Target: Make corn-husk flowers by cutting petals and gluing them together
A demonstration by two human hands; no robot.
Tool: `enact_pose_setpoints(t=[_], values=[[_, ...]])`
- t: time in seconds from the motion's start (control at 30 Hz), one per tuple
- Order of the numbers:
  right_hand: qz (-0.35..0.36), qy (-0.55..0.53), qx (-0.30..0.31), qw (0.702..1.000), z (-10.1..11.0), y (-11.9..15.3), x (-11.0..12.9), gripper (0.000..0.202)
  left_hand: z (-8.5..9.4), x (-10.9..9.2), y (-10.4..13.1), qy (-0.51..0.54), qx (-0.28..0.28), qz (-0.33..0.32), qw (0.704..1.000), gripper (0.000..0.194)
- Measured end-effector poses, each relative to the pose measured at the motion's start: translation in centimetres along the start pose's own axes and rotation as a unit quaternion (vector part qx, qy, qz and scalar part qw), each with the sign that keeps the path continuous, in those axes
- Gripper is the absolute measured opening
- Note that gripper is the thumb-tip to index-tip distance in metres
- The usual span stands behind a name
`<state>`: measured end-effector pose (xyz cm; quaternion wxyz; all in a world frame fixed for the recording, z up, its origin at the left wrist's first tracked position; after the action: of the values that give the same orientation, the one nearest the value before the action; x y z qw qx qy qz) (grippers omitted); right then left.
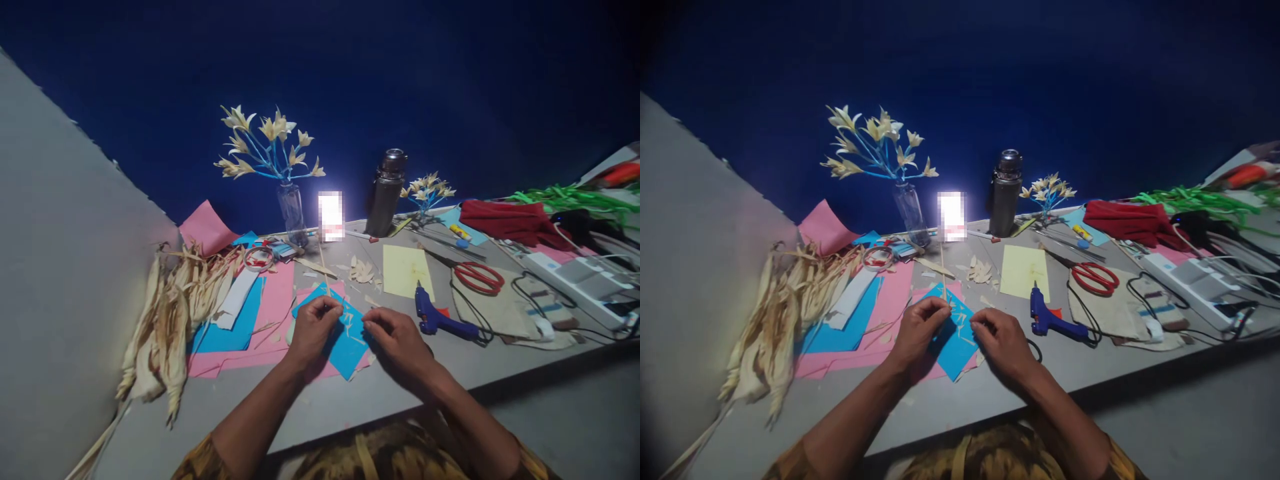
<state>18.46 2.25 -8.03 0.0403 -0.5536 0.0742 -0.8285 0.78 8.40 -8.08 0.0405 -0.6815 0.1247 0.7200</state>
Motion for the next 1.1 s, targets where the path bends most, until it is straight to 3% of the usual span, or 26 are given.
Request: enact_pose_setpoints(t=[0.13,0.27,0.4,0.57,0.87,1.07,1.1], values=[[0.037,0.157,-0.036,0.986,2.1,2.3,-1.2,0.018,0.2,-0.1,-0.3,0.006,-0.005,0.005,1.000,0.023],[-0.004,0.286,-0.032,0.958,3.7,5.3,-3.1,0.010,0.2,0.3,-0.6,0.055,0.023,0.020,0.998,0.028],[-0.013,0.302,-0.040,0.952,3.9,6.5,-4.0,0.009,0.1,0.8,-0.7,0.057,0.041,0.028,0.997,0.031],[-0.026,0.302,-0.044,0.952,3.1,5.6,-3.9,0.008,0.3,0.8,-0.8,0.048,0.031,0.026,0.998,0.029],[0.050,0.201,-0.050,0.977,2.6,4.6,-1.3,0.017,0.5,0.8,-0.9,0.044,-0.004,0.034,0.998,0.031],[0.166,0.096,0.018,0.981,2.1,3.8,4.5,0.017,0.4,0.9,-0.9,0.032,0.001,0.034,0.999,0.031],[0.160,0.090,0.024,0.983,2.1,3.9,5.2,0.013,0.4,1.0,-1.0,0.030,0.002,0.035,0.999,0.031]])
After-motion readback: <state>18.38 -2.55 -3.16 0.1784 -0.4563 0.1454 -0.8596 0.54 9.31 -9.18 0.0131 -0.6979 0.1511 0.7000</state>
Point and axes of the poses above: each hand's wrist, its own y-axis away from the middle knuckle, its own z-axis out of the back of the hand, x = y × z, the point moved 3 cm from there along -y, towards the middle knuckle, and after that the axes turned 9 degrees about -y, right-handed, at the moved point
